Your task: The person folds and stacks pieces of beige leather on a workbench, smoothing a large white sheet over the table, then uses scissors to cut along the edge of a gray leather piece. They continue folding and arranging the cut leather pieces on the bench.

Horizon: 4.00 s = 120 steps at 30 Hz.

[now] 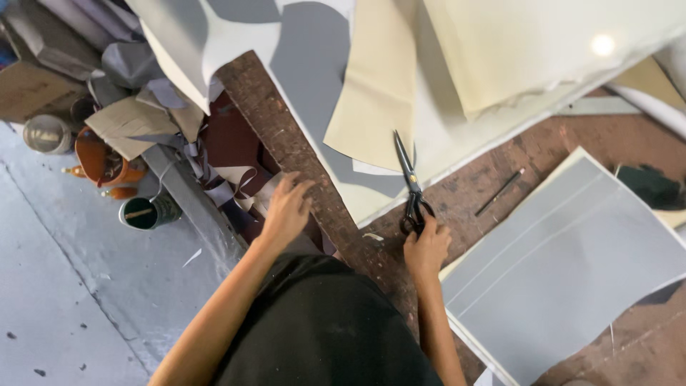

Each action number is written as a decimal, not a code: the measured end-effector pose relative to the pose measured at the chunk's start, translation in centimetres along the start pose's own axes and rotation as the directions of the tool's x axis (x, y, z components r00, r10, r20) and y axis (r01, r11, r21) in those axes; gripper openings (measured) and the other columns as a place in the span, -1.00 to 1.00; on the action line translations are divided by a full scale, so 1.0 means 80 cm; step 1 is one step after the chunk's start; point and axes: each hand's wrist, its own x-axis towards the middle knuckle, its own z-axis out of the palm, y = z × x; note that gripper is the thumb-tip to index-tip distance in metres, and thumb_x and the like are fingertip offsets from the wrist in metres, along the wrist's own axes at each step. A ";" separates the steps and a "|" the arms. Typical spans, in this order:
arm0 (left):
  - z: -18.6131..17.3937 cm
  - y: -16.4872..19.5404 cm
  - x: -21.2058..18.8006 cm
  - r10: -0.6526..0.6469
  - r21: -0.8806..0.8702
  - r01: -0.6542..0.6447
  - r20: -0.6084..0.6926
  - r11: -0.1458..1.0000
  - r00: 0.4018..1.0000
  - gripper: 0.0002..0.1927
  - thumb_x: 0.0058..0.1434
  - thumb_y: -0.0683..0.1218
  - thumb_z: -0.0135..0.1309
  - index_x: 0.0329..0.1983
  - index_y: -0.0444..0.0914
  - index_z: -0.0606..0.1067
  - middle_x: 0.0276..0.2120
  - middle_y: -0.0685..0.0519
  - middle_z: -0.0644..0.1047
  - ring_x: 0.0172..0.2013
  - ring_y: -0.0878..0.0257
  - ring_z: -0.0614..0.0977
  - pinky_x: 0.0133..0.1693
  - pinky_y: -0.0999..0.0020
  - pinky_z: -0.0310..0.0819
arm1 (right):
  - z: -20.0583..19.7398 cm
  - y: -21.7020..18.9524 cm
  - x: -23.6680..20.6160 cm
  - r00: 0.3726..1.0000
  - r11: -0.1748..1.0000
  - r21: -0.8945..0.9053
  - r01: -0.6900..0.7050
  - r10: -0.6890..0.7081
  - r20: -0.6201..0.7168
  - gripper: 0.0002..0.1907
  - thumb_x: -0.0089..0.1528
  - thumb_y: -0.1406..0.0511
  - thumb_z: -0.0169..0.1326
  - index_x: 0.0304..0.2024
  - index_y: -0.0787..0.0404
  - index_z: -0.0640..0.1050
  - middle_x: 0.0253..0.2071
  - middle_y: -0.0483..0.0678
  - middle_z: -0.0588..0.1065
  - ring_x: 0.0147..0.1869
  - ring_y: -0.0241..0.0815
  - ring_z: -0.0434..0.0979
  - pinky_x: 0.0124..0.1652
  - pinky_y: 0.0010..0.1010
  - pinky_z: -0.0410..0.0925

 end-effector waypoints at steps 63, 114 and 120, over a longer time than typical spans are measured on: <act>-0.323 -0.364 0.469 -0.072 0.263 0.064 0.023 0.963 0.997 -0.07 0.00 0.04 0.44 0.44 -0.17 0.32 0.48 -0.04 0.09 0.45 -0.20 -0.02 0.27 -0.56 -0.15 | 0.162 -0.516 0.227 0.547 0.658 0.614 -0.435 -0.349 0.761 -0.72 0.40 0.27 0.02 0.09 0.29 0.52 -0.47 -0.22 0.39 -0.44 -0.43 0.37 -0.44 -0.59 0.27; -0.356 -0.388 0.485 -0.097 0.249 0.061 0.137 0.967 0.986 0.17 -0.05 0.17 0.40 0.56 -0.19 0.07 0.52 0.04 -0.02 0.50 -0.08 -0.11 0.33 -0.42 0.00 | 0.205 -0.750 0.373 0.517 0.739 0.596 -0.315 -0.393 0.760 -0.69 0.39 0.20 0.07 0.04 0.30 0.53 -0.52 -0.24 0.27 -0.51 -0.41 0.23 -0.48 -0.53 0.14; -0.358 -0.389 0.487 -0.104 0.247 0.067 0.139 0.967 0.985 0.17 -0.07 0.21 0.39 0.53 -0.23 0.07 0.51 0.04 -0.01 0.50 -0.07 -0.11 0.32 -0.41 0.00 | 0.202 -0.773 0.386 0.514 0.784 0.531 -0.323 -0.325 0.793 -0.69 0.35 0.22 0.05 0.02 0.31 0.51 -0.52 -0.22 0.31 -0.53 -0.38 0.27 -0.51 -0.51 0.16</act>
